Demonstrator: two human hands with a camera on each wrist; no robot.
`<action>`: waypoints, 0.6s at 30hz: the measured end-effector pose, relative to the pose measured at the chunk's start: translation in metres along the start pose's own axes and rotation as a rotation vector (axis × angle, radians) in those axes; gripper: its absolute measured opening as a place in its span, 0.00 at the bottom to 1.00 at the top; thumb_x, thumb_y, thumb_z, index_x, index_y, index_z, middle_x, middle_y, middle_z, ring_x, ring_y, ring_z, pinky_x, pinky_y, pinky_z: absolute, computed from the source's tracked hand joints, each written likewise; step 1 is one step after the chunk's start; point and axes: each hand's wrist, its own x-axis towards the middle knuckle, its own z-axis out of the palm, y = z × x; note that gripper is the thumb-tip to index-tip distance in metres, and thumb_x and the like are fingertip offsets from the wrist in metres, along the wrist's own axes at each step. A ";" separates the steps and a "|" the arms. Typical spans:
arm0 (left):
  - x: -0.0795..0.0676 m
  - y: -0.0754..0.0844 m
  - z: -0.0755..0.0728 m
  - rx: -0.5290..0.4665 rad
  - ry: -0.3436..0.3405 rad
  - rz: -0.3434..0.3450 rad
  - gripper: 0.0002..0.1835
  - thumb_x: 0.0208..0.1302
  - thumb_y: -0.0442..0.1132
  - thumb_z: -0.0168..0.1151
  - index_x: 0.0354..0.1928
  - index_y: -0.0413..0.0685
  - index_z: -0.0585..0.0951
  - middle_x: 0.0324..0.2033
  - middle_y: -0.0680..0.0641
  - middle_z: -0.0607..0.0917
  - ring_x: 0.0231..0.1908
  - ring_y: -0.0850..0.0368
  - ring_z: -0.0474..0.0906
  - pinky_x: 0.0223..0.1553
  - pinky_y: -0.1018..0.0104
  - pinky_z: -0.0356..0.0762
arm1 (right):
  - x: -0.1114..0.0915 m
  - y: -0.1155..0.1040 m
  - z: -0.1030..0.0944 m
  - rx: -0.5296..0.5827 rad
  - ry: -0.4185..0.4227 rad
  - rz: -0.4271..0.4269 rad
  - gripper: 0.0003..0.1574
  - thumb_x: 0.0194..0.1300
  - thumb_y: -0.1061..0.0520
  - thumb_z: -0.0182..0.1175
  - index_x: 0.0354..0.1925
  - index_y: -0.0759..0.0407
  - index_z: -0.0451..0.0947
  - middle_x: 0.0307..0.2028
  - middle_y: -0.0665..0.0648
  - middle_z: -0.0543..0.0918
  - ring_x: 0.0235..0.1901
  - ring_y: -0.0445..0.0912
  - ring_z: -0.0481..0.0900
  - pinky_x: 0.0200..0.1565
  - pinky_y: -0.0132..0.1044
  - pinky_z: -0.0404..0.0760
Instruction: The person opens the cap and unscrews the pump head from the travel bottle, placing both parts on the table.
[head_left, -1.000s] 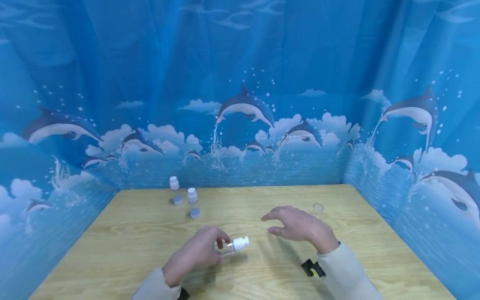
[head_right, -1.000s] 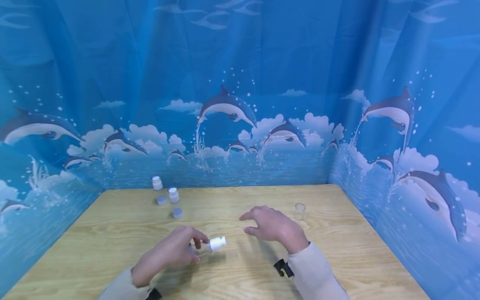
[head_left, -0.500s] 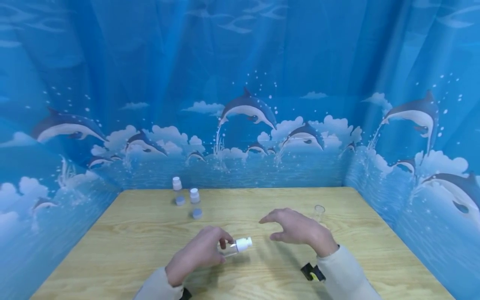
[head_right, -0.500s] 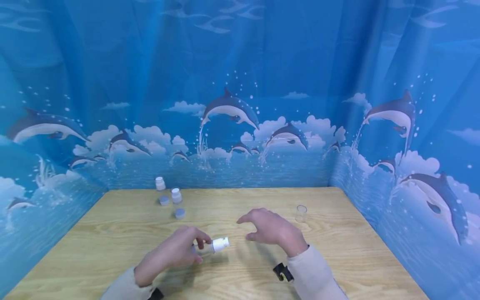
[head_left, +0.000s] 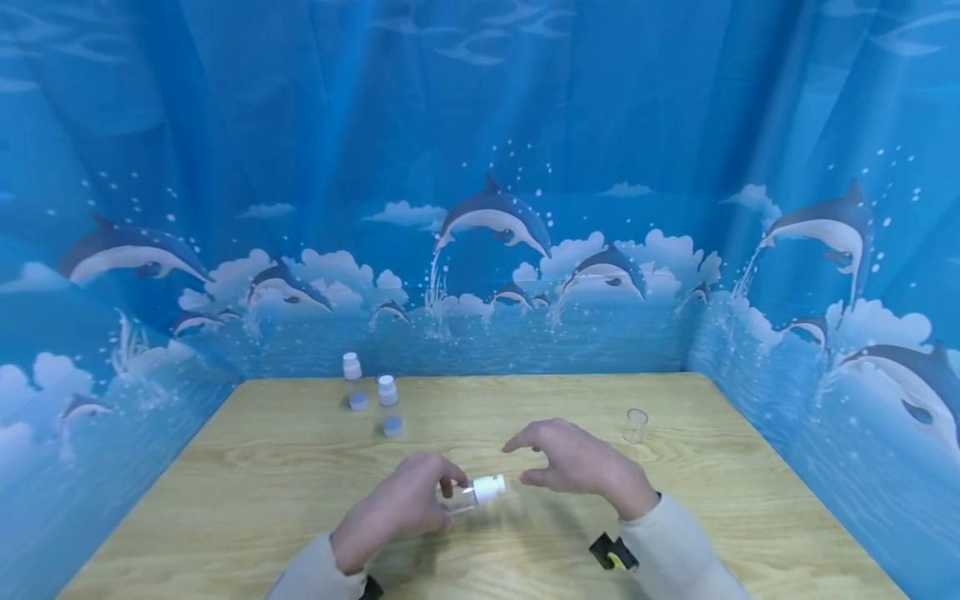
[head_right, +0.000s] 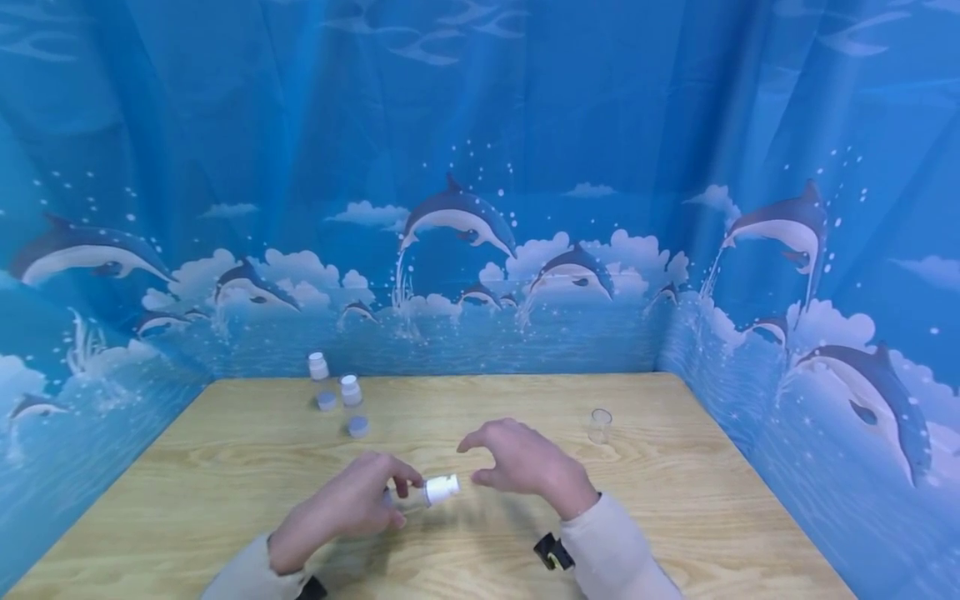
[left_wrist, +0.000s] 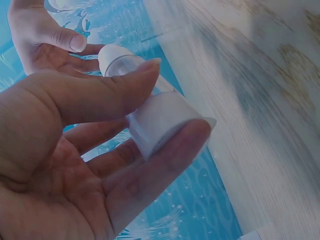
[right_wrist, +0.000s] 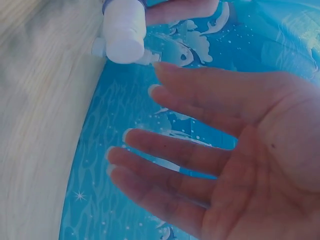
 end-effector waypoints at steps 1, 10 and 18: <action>0.000 0.000 0.000 0.003 0.004 0.005 0.26 0.45 0.28 0.79 0.50 0.50 0.88 0.40 0.46 0.90 0.39 0.51 0.85 0.40 0.59 0.88 | 0.001 -0.001 0.001 0.001 0.008 -0.005 0.25 0.64 0.58 0.70 0.59 0.59 0.82 0.58 0.59 0.86 0.58 0.55 0.84 0.61 0.52 0.83; -0.001 0.002 0.001 0.010 0.037 0.052 0.27 0.43 0.27 0.79 0.50 0.50 0.88 0.39 0.46 0.91 0.38 0.52 0.85 0.39 0.60 0.88 | 0.006 -0.009 0.010 0.048 0.023 -0.009 0.26 0.62 0.58 0.72 0.58 0.60 0.82 0.57 0.59 0.87 0.52 0.54 0.87 0.54 0.44 0.87; 0.000 0.003 0.001 0.002 0.027 0.052 0.26 0.44 0.28 0.79 0.50 0.50 0.88 0.38 0.46 0.90 0.36 0.55 0.84 0.37 0.62 0.86 | 0.009 -0.012 0.016 0.075 0.016 -0.028 0.26 0.62 0.56 0.72 0.58 0.60 0.82 0.57 0.59 0.87 0.52 0.55 0.87 0.53 0.42 0.87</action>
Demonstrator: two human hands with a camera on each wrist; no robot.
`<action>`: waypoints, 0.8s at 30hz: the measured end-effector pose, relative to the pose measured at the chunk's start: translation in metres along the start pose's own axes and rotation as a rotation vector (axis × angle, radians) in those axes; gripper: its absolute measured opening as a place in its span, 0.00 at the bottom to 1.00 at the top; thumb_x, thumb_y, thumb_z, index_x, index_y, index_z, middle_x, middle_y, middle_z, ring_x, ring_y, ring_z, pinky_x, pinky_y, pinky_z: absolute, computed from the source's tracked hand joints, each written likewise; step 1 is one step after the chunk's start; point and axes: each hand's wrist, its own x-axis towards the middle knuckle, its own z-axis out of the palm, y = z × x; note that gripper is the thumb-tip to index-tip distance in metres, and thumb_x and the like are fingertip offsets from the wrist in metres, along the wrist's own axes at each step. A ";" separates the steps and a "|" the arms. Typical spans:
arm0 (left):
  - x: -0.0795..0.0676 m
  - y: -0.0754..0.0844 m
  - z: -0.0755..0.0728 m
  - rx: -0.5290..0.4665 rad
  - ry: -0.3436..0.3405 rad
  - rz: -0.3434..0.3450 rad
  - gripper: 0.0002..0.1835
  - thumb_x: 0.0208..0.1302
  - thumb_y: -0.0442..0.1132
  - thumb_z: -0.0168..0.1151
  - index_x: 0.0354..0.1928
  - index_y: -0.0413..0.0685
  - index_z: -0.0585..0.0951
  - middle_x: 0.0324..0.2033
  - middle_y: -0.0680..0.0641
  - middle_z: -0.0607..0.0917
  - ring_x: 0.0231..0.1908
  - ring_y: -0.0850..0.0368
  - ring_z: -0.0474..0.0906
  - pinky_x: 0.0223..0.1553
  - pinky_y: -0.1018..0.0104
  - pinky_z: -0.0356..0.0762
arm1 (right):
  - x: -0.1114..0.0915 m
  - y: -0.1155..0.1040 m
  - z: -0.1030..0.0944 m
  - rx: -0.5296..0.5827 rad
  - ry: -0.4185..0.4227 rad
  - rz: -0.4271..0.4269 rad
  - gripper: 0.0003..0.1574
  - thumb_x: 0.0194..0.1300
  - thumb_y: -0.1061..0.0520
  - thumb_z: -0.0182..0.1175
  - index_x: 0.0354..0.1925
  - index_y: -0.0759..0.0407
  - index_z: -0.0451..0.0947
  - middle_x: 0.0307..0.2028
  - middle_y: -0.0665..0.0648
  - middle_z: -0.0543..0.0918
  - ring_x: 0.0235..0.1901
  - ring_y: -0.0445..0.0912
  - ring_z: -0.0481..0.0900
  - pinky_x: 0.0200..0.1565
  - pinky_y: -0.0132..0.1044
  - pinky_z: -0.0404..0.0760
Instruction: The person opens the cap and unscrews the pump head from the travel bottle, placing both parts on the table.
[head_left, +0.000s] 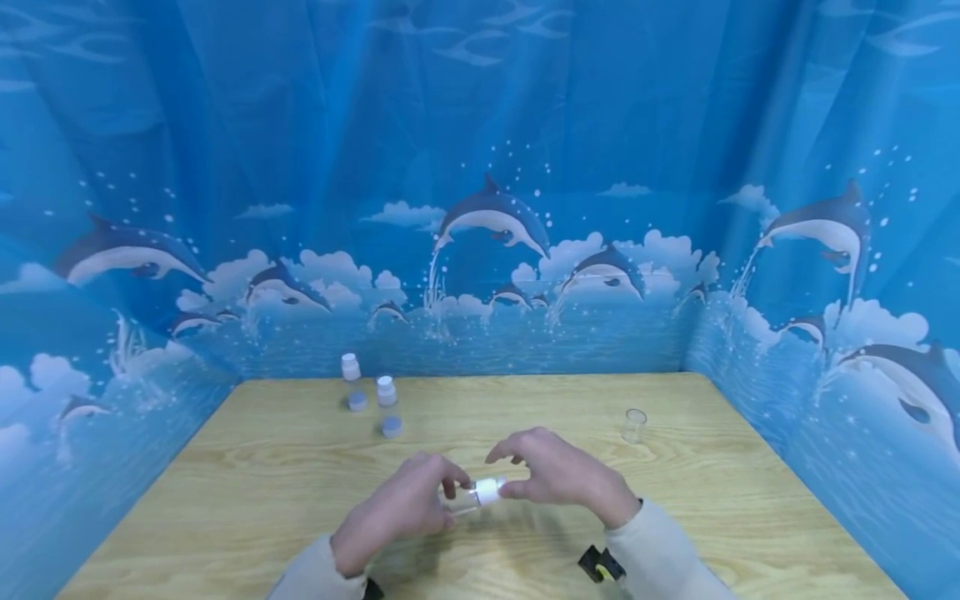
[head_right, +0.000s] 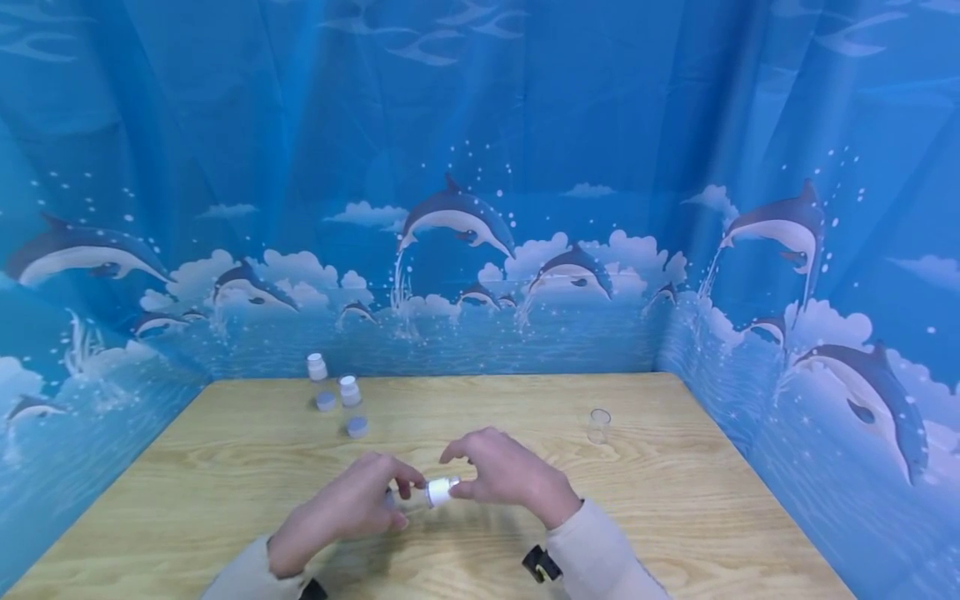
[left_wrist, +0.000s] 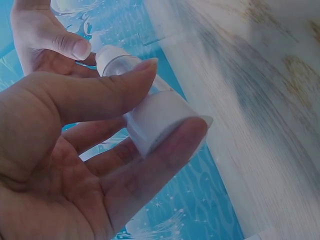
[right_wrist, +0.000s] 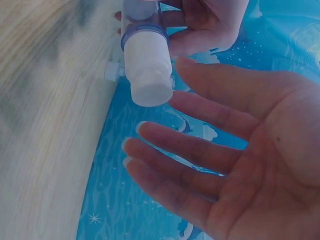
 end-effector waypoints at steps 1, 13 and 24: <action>0.000 0.000 0.000 -0.001 -0.005 -0.005 0.26 0.44 0.28 0.79 0.50 0.50 0.88 0.38 0.46 0.90 0.36 0.55 0.83 0.37 0.62 0.86 | 0.000 0.000 0.001 0.003 -0.003 -0.002 0.26 0.62 0.56 0.72 0.58 0.60 0.82 0.57 0.59 0.87 0.53 0.56 0.87 0.53 0.42 0.87; 0.002 0.001 0.000 0.007 -0.011 -0.013 0.26 0.44 0.28 0.79 0.49 0.49 0.89 0.37 0.47 0.90 0.35 0.56 0.83 0.37 0.62 0.85 | 0.002 0.004 0.004 -0.011 -0.008 -0.004 0.25 0.62 0.56 0.72 0.57 0.59 0.83 0.57 0.58 0.87 0.53 0.56 0.87 0.53 0.41 0.87; 0.002 -0.001 0.001 0.004 -0.015 -0.008 0.25 0.44 0.28 0.79 0.49 0.50 0.89 0.37 0.47 0.90 0.35 0.56 0.84 0.38 0.61 0.87 | 0.002 0.003 0.005 -0.013 -0.006 -0.015 0.25 0.62 0.57 0.72 0.57 0.60 0.83 0.56 0.58 0.88 0.52 0.56 0.87 0.51 0.39 0.88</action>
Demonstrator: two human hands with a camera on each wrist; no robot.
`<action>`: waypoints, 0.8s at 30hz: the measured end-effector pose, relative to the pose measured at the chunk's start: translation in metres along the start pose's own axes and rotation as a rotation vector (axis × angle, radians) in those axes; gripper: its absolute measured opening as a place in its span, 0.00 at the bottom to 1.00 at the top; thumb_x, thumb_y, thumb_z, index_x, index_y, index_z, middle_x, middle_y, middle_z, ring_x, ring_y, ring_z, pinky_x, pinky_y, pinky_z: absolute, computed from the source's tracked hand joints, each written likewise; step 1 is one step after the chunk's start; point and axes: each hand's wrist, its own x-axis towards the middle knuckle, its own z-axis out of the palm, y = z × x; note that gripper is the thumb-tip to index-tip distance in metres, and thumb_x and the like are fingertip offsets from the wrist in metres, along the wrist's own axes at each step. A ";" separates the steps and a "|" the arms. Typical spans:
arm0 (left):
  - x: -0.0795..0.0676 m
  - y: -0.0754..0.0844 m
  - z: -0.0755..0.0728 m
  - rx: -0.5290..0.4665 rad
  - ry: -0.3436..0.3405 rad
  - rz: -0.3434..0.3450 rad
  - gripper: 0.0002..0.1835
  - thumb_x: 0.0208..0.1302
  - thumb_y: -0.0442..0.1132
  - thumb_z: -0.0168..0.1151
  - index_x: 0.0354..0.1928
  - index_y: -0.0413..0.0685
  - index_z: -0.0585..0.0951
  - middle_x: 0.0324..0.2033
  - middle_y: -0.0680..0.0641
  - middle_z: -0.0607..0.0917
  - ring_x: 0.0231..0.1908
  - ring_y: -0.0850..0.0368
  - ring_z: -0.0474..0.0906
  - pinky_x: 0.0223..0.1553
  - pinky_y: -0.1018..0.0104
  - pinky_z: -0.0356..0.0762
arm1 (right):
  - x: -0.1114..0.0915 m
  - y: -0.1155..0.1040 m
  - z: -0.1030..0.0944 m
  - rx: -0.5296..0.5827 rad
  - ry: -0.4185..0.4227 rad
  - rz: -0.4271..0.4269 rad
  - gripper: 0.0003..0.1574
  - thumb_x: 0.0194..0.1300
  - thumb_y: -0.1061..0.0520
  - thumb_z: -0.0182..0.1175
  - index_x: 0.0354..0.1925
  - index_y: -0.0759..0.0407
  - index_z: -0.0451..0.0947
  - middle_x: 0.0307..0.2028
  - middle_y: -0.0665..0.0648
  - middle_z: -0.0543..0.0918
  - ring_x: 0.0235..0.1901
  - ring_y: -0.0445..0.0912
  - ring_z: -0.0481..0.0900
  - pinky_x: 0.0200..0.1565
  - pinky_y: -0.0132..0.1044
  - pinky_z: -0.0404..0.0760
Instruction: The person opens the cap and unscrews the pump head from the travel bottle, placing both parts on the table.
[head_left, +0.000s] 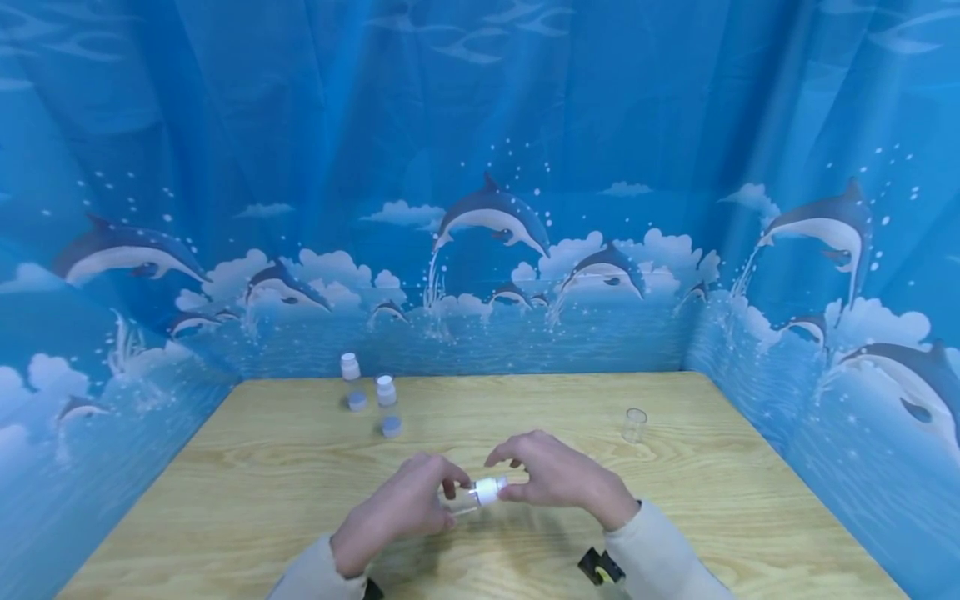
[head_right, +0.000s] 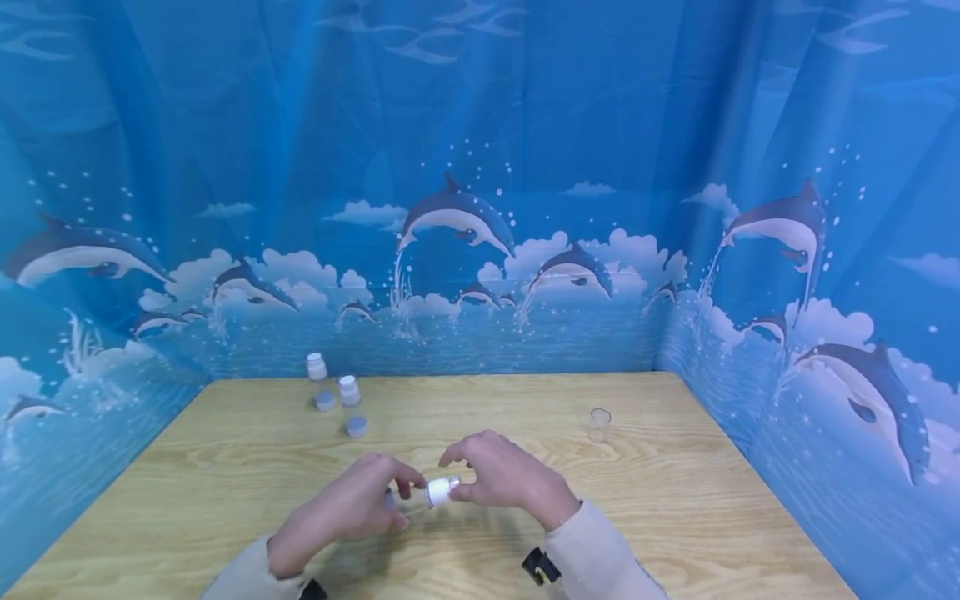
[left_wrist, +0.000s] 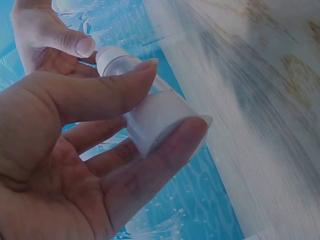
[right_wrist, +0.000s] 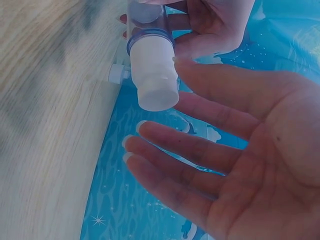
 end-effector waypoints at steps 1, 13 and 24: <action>0.000 0.000 0.000 -0.001 0.001 0.000 0.25 0.44 0.28 0.79 0.49 0.49 0.89 0.37 0.47 0.90 0.35 0.56 0.83 0.37 0.62 0.86 | 0.000 0.000 0.000 -0.001 0.001 -0.003 0.25 0.62 0.57 0.72 0.57 0.60 0.83 0.56 0.58 0.88 0.52 0.56 0.87 0.51 0.39 0.88; 0.000 0.001 0.000 -0.006 -0.009 -0.014 0.25 0.45 0.28 0.79 0.49 0.50 0.89 0.36 0.48 0.90 0.35 0.57 0.83 0.36 0.63 0.84 | 0.005 -0.001 0.009 0.021 -0.013 -0.031 0.22 0.63 0.58 0.72 0.55 0.61 0.84 0.54 0.58 0.89 0.48 0.50 0.88 0.46 0.31 0.87; -0.001 0.001 0.000 -0.020 0.005 0.012 0.25 0.45 0.27 0.78 0.49 0.49 0.89 0.37 0.47 0.90 0.34 0.58 0.82 0.33 0.67 0.81 | 0.009 0.002 0.016 0.077 -0.017 -0.050 0.15 0.62 0.59 0.72 0.48 0.60 0.87 0.41 0.54 0.92 0.35 0.35 0.85 0.38 0.23 0.82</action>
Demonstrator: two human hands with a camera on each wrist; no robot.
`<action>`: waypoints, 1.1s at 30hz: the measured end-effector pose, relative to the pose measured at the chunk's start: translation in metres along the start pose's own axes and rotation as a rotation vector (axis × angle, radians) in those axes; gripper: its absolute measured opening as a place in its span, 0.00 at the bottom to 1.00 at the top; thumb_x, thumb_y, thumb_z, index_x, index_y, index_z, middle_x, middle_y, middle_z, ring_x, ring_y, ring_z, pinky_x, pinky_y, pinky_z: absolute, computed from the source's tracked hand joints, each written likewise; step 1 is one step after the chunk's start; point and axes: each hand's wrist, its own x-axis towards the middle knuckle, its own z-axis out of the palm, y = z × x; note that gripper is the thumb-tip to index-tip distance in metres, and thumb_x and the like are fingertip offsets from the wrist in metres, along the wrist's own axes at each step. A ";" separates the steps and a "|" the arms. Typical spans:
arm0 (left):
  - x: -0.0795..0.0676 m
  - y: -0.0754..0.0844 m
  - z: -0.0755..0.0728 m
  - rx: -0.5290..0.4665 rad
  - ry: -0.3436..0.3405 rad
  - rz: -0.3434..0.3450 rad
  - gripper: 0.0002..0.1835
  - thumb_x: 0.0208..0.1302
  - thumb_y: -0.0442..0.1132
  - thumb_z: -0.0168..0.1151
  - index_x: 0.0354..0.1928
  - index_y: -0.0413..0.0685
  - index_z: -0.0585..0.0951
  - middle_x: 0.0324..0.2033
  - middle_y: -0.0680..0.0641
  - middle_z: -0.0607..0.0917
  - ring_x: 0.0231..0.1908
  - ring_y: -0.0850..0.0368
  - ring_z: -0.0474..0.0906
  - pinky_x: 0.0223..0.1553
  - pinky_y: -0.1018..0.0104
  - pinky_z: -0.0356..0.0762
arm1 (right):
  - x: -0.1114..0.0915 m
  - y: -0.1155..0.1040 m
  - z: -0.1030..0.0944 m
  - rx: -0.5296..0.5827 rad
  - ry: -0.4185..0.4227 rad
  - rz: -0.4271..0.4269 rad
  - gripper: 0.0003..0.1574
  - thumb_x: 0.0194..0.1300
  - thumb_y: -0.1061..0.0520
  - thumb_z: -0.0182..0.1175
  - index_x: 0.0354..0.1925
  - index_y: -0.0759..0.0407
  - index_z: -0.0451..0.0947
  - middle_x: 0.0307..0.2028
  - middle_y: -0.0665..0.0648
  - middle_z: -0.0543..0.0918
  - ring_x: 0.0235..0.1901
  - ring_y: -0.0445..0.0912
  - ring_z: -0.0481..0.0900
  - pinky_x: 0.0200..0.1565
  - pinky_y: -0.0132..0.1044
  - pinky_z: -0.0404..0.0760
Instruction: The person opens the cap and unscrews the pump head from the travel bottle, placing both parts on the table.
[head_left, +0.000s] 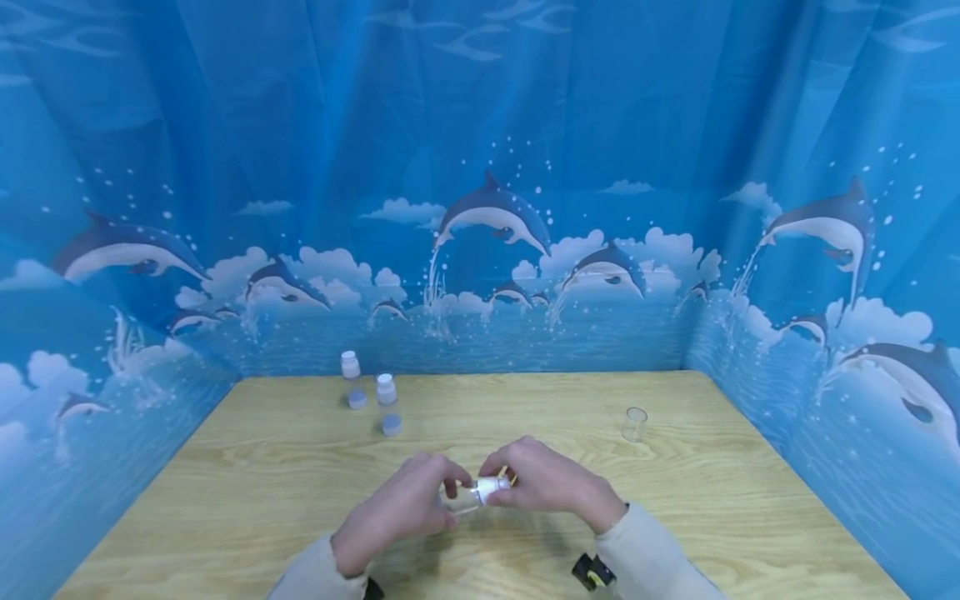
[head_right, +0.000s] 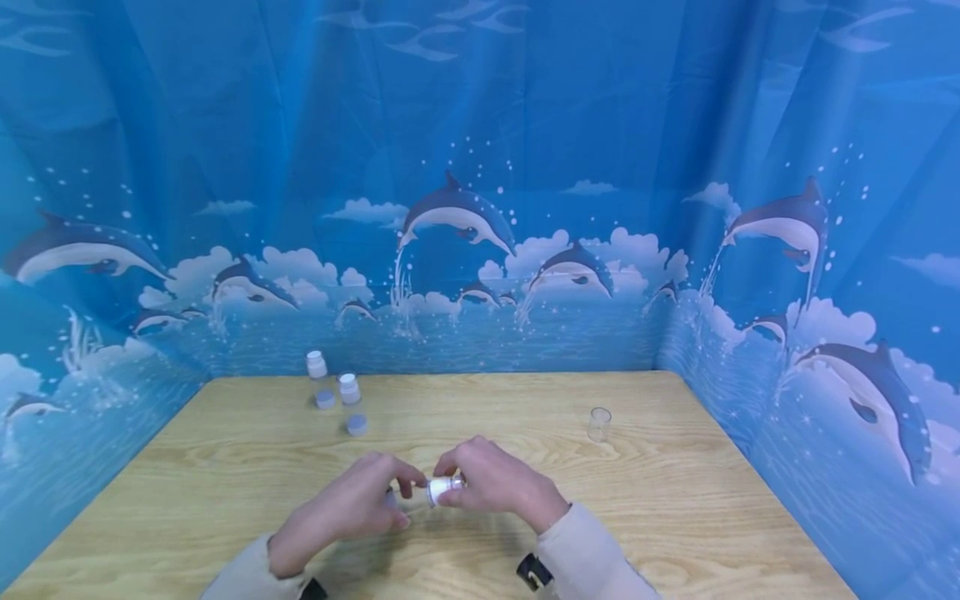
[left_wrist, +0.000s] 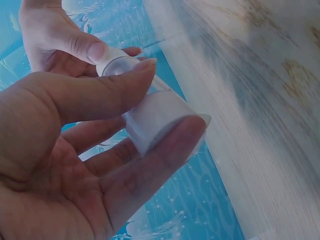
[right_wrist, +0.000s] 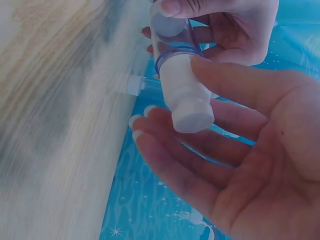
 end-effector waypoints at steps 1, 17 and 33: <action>0.000 0.000 0.000 0.000 0.000 0.005 0.25 0.45 0.27 0.78 0.49 0.48 0.89 0.37 0.47 0.90 0.34 0.58 0.82 0.33 0.67 0.81 | 0.000 0.000 0.001 0.008 -0.002 0.000 0.14 0.62 0.59 0.72 0.48 0.60 0.87 0.39 0.53 0.92 0.33 0.33 0.83 0.37 0.22 0.82; 0.002 -0.001 0.000 -0.005 -0.030 -0.006 0.25 0.46 0.27 0.79 0.50 0.49 0.89 0.37 0.48 0.90 0.35 0.56 0.84 0.32 0.67 0.82 | 0.003 0.003 0.004 0.035 -0.009 -0.021 0.08 0.63 0.59 0.72 0.42 0.58 0.90 0.32 0.49 0.91 0.25 0.28 0.77 0.32 0.23 0.80; -0.004 0.002 -0.003 -0.015 0.026 0.011 0.25 0.45 0.24 0.75 0.49 0.47 0.88 0.38 0.45 0.90 0.35 0.55 0.84 0.33 0.66 0.84 | 0.000 -0.005 0.005 -0.008 0.059 -0.040 0.14 0.66 0.59 0.69 0.49 0.61 0.88 0.37 0.55 0.93 0.23 0.30 0.80 0.32 0.19 0.81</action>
